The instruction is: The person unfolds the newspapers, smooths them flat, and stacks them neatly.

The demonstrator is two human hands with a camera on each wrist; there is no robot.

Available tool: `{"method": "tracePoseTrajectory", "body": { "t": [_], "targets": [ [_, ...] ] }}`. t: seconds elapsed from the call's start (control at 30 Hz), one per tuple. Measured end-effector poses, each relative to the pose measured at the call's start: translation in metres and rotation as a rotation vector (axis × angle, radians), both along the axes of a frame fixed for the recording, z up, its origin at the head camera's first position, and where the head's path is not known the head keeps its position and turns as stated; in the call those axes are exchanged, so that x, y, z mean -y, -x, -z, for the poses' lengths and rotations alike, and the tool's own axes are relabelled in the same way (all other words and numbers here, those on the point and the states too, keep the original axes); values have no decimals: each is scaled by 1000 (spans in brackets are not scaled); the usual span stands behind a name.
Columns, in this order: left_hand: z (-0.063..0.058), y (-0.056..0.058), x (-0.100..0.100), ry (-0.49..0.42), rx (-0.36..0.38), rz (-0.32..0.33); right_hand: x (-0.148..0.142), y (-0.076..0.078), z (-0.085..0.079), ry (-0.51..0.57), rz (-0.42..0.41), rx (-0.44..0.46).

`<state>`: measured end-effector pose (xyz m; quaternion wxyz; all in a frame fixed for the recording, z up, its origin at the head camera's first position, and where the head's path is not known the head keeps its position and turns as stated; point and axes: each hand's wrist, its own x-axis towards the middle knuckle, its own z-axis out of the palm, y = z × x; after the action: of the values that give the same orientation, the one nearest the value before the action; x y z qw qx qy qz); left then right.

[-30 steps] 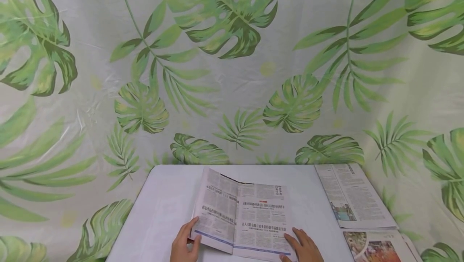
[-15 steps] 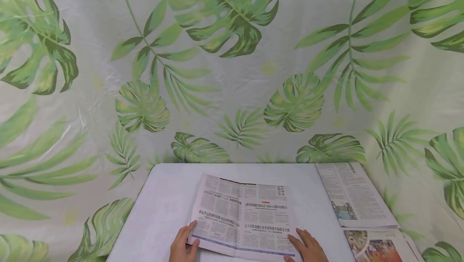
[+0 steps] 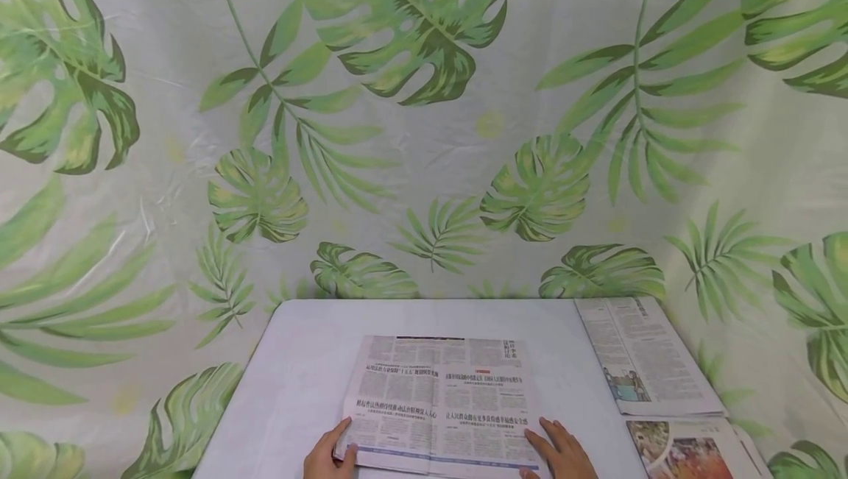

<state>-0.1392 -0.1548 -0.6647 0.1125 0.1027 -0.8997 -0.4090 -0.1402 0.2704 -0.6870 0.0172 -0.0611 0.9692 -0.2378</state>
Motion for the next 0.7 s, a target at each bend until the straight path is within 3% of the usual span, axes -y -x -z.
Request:
{"method": "tracePoseTrajectory", "body": {
  "t": [0.23, 0.47, 0.7],
  "targets": [
    [9, 3, 2, 55, -64, -107, -2, 1, 3, 2, -7, -33],
    [7, 5, 3, 65, -12, -147, -6, 3, 10, 5, -4, -81],
    [8, 4, -1, 88, -12, -176, -9, 4, 12, 57, -1, -56]
  ]
}}
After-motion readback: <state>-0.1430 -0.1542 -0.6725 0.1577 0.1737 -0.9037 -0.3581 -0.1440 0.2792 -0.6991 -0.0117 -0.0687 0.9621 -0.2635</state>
